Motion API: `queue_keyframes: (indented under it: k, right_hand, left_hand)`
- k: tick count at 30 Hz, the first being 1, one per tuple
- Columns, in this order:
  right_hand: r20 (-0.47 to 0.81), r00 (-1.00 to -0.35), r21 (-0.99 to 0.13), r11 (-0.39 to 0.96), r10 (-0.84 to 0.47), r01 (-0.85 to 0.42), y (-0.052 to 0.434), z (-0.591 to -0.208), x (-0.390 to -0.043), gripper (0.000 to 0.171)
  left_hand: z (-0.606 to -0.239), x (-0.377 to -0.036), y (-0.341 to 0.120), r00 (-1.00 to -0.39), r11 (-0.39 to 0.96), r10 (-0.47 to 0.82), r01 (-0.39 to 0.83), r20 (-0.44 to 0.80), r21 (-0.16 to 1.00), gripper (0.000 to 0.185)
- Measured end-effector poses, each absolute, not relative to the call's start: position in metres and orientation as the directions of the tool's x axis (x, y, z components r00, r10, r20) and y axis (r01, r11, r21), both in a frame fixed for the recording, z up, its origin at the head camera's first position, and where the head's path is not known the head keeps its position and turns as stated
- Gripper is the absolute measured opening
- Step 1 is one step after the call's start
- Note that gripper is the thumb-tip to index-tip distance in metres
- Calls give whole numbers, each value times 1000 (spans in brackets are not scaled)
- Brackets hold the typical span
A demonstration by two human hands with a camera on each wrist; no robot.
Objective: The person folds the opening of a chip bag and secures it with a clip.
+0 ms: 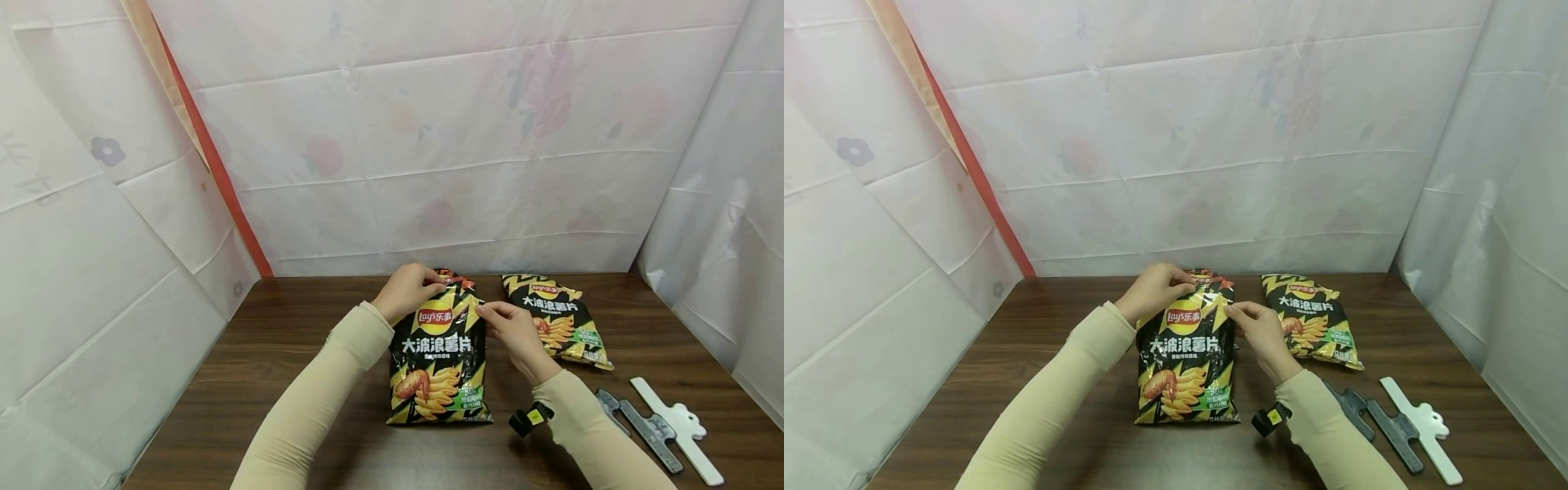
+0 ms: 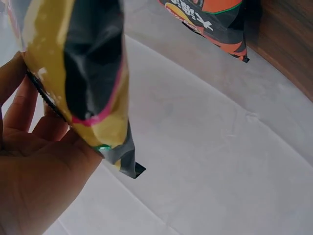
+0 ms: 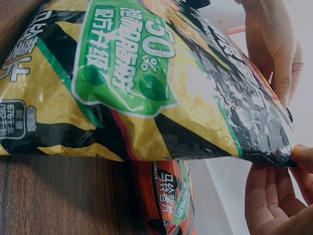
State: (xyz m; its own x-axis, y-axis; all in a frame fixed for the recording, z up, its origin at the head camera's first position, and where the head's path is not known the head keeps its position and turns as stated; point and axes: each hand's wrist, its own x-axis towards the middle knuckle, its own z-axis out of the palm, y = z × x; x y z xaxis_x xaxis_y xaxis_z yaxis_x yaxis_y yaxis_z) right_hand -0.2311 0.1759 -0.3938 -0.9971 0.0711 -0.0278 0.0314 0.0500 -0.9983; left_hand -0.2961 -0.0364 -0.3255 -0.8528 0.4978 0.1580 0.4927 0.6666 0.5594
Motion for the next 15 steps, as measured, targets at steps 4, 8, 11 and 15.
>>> queue_keyframes:
  k: [4,8,11,15]
  right_hand:
    - [-18,-998,-998,56,67,22,177,-395,-231,24]
    - [-11,-998,-997,75,65,16,177,-394,-230,27]
    - [-11,-998,-997,82,59,15,178,-394,-230,30]
    - [-11,-998,-995,100,56,16,180,-394,-230,35]
  left_hand:
    - [-326,-296,-36,-860,651,491,470,142,596,19]
    - [-325,-295,-36,-860,639,490,464,141,613,18]
    - [-324,-295,-36,-860,629,490,462,142,625,17]
    - [-324,-294,-37,-859,607,492,453,139,653,17]
